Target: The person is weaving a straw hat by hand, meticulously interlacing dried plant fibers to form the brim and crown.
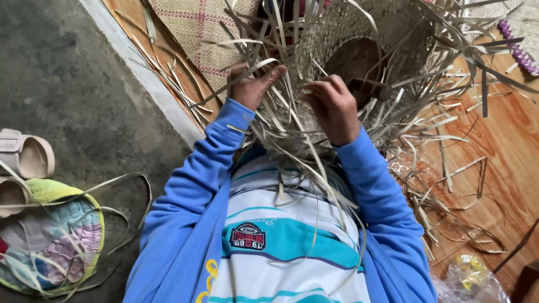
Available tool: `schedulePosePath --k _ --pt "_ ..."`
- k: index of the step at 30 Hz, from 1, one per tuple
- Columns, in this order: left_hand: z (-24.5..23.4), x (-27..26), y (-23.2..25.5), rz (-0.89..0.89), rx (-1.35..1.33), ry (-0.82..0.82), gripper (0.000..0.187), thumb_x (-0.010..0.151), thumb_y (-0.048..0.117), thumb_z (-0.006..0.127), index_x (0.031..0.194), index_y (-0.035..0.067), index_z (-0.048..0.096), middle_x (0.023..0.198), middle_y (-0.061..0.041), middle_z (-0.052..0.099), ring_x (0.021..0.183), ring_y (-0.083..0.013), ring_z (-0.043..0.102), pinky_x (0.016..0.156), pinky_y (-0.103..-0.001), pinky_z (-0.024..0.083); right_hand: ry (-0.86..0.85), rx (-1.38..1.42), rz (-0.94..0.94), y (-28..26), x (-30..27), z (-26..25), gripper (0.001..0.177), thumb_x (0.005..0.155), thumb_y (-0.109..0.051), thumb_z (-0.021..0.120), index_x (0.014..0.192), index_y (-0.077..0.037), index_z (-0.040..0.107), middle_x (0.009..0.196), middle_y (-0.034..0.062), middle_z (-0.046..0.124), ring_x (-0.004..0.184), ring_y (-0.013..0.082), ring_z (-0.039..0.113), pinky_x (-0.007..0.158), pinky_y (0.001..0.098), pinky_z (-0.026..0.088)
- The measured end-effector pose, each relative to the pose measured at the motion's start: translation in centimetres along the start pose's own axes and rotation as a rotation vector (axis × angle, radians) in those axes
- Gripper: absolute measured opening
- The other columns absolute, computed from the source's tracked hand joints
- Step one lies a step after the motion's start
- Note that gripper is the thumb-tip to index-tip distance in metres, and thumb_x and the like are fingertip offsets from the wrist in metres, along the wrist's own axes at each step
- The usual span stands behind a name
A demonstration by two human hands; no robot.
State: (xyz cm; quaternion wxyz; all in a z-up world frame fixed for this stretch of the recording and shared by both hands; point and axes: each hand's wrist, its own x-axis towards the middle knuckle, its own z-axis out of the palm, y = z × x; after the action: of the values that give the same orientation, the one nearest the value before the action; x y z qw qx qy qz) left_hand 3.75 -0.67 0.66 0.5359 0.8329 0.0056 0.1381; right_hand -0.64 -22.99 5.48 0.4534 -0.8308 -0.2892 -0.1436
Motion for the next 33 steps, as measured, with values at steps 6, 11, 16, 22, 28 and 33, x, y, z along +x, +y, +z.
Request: schedulePosePath --k 6,11,16,22,28,33 --pt "0.3 1.0 -1.9 -0.177 0.028 -0.034 0.047 0.078 0.054 0.086 0.066 0.015 0.063 0.056 -0.001 0.064 0.046 -0.0142 0.065 0.046 -0.028 0.059 -0.179 0.173 -0.437 0.5 0.9 4.8 0.052 0.108 -0.043 0.046 0.114 -0.004 0.079 0.130 0.0206 0.067 0.125 0.0372 0.059 0.112 0.0564 0.045" --pt "-1.0 5.3 -6.2 -0.777 0.263 -0.471 0.142 0.044 0.102 0.040 0.130 -0.011 0.058 0.078 -0.009 0.069 0.074 -0.0261 0.075 0.073 -0.040 0.062 -0.466 0.198 -0.567 -0.2 0.0 3.7 0.041 0.106 -0.031 0.054 0.113 0.002 0.077 0.140 0.0204 0.065 0.141 0.0406 0.052 0.123 0.0583 0.037" --pt "-3.2 4.0 -0.2 -0.664 -0.253 -0.497 0.145 0.049 0.099 0.033 0.165 0.015 0.017 0.171 -0.029 0.006 0.156 -0.0509 0.004 0.119 -0.074 0.015 -0.472 0.515 -0.256 0.3 -2.4 1.8 0.017 0.097 -0.011 0.069 0.097 0.004 0.077 0.117 0.0161 0.076 0.128 0.0405 0.066 0.120 0.0556 0.045" --pt "0.3 -2.1 -2.5 -0.263 -0.360 0.068 0.045 0.071 0.044 0.092 0.093 0.008 0.076 0.079 -0.001 0.077 0.067 -0.0127 0.073 0.060 -0.023 0.060 -0.042 0.674 0.206 2.0 -2.2 0.1 0.027 0.109 -0.019 0.058 0.101 0.002 0.073 0.091 0.0129 0.074 0.076 0.0197 0.070 0.073 0.0309 0.061" --pt "-1.2 -0.7 -3.6 -0.382 -0.094 -0.168 0.036 0.081 0.050 0.094 0.093 0.017 0.084 0.084 -0.005 0.081 0.088 -0.0199 0.080 0.094 -0.032 0.056 -0.292 0.246 0.564 0.1 1.3 0.7 0.051 0.115 -0.035 0.052 0.076 -0.010 0.073 0.053 0.0064 0.068 0.042 0.0192 0.068 0.043 0.0300 0.054" --pt "-1.6 1.9 0.3 -0.310 -0.239 -0.338 0.034 0.079 0.040 0.087 0.089 0.009 0.077 0.083 -0.006 0.079 0.070 -0.0135 0.074 0.061 -0.022 0.064 -0.374 0.175 0.598 1.0 2.1 1.6 0.057 0.113 -0.037 0.051 0.077 0.000 0.074 0.052 0.0014 0.061 0.043 0.0132 0.052 0.049 0.0285 0.046"
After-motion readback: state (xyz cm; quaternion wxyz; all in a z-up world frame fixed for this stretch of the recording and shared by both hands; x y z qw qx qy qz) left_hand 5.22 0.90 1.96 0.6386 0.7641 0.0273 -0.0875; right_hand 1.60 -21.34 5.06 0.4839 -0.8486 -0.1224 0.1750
